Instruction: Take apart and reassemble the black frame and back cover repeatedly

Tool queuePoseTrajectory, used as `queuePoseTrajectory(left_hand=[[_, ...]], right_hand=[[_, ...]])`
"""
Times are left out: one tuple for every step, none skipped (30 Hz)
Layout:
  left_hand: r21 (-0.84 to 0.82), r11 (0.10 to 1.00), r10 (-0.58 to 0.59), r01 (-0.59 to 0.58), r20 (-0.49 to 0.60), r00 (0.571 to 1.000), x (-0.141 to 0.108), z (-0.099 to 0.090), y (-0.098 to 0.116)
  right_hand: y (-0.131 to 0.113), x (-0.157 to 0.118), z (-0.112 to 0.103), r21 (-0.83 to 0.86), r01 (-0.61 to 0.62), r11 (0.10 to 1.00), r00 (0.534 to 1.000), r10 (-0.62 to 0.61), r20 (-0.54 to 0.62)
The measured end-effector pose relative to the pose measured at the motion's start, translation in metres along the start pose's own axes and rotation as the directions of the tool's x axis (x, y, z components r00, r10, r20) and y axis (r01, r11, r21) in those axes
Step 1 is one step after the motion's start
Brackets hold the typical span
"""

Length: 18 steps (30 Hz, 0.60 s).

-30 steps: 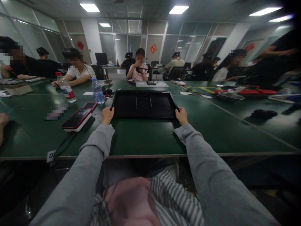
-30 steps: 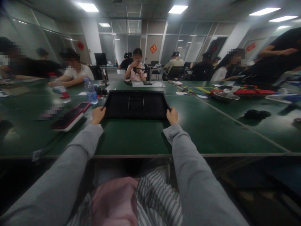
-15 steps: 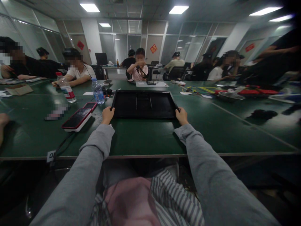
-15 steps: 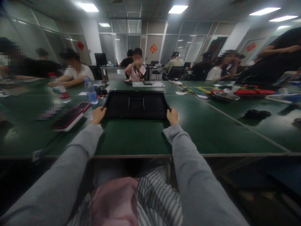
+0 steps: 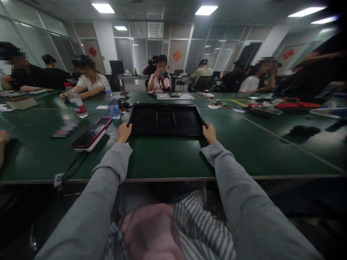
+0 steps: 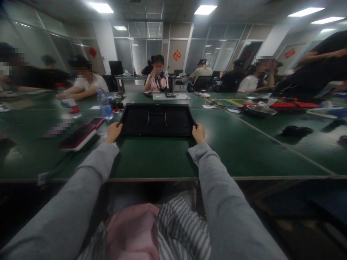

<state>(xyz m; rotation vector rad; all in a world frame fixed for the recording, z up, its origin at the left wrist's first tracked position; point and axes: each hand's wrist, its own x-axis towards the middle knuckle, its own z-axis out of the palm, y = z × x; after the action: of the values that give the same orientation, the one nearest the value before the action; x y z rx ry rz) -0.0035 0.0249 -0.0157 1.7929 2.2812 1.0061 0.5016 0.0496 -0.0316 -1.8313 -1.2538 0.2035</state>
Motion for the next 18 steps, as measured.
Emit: queuePoseTrajectory(left_hand=[[0.002, 1.000, 0.001, -0.001, 0.000, 1.000, 0.0002, 0.0004, -0.0004], [0.004, 1.000, 0.001, -0.001, -0.001, 1.000, 0.0003, 0.0008, -0.0005], [0.009, 1.000, 0.001, -0.001, -0.003, 1.000, 0.0003, 0.0010, -0.0004], [0.014, 1.000, -0.001, 0.001, -0.004, 1.000, 0.0002, 0.0010, 0.0000], [0.019, 1.000, -0.002, 0.002, -0.004, 1.000, -0.0001, 0.0009, 0.0004], [0.024, 1.000, -0.003, 0.003, -0.005, 1.000, -0.0003, 0.0008, 0.0009], [0.028, 1.000, -0.005, 0.005, -0.006, 1.000, -0.0005, 0.0005, 0.0014], [0.029, 1.000, -0.005, 0.006, -0.005, 1.000, -0.0006, 0.0003, 0.0016], [0.029, 1.000, -0.004, 0.004, -0.003, 1.000, -0.0005, 0.0002, 0.0017], [0.028, 1.000, -0.001, 0.001, -0.001, 1.000, -0.0004, 0.0001, 0.0016], [0.027, 1.000, 0.002, -0.002, 0.000, 1.000, -0.0001, 0.0002, 0.0013], [0.026, 1.000, 0.005, -0.005, 0.001, 1.000, 0.0002, 0.0003, 0.0009], [0.026, 1.000, 0.007, -0.007, 0.000, 1.000, 0.0006, 0.0006, 0.0005], [0.026, 1.000, 0.007, -0.007, -0.002, 1.000, 0.0009, 0.0009, 0.0001], [0.025, 1.000, 0.005, -0.005, -0.004, 1.000, 0.0011, 0.0011, -0.0002], [0.023, 1.000, 0.004, -0.003, -0.005, 1.000, 0.0012, 0.0013, -0.0004], [0.019, 1.000, 0.004, -0.004, -0.006, 1.000, 0.0011, 0.0013, -0.0005], [0.014, 1.000, 0.005, -0.005, -0.005, 1.000, 0.0009, 0.0011, -0.0005]], right_hand=[[0.0001, 0.0001, 0.0001, 0.000, 0.001, 1.000, 1.000, -0.001, 0.004], [0.0002, 0.0001, 0.0002, 0.004, 0.002, 1.000, 1.000, -0.002, 0.006], [0.0001, -0.0001, 0.0003, 0.010, 0.003, 1.000, 1.000, -0.003, 0.006], [-0.0001, -0.0004, 0.0003, 0.016, 0.003, 1.000, 1.000, -0.003, 0.006], [-0.0003, -0.0008, 0.0002, 0.019, 0.001, 1.000, 1.000, -0.001, 0.004], [-0.0006, -0.0012, 0.0002, 0.019, -0.001, 1.000, 1.000, 0.001, 0.001], [-0.0008, -0.0015, 0.0001, 0.017, -0.001, 1.000, 1.000, 0.001, -0.002], [-0.0009, -0.0016, 0.0000, 0.014, -0.001, 1.000, 1.000, 0.001, -0.005], [-0.0010, -0.0017, 0.0000, 0.011, 0.000, 1.000, 1.000, 0.000, -0.007], [-0.0009, -0.0015, -0.0001, 0.010, 0.002, 1.000, 1.000, -0.002, -0.010], [-0.0008, -0.0012, 0.0000, 0.012, 0.003, 1.000, 1.000, -0.003, -0.011], [-0.0005, -0.0009, 0.0000, 0.014, 0.003, 1.000, 1.000, -0.002, -0.011], [-0.0001, -0.0004, 0.0001, 0.016, 0.001, 1.000, 1.000, 0.000, -0.012], [0.0002, -0.0001, 0.0002, 0.018, -0.002, 1.000, 1.000, 0.003, -0.011], [0.0006, 0.0003, 0.0003, 0.019, -0.004, 1.000, 1.000, 0.004, -0.011], [0.0010, 0.0005, 0.0004, 0.021, -0.004, 1.000, 1.000, 0.004, -0.010], [0.0014, 0.0006, 0.0006, 0.021, -0.002, 1.000, 1.000, 0.002, -0.010], [0.0018, 0.0006, 0.0007, 0.019, 0.001, 1.000, 1.000, -0.001, -0.010]])
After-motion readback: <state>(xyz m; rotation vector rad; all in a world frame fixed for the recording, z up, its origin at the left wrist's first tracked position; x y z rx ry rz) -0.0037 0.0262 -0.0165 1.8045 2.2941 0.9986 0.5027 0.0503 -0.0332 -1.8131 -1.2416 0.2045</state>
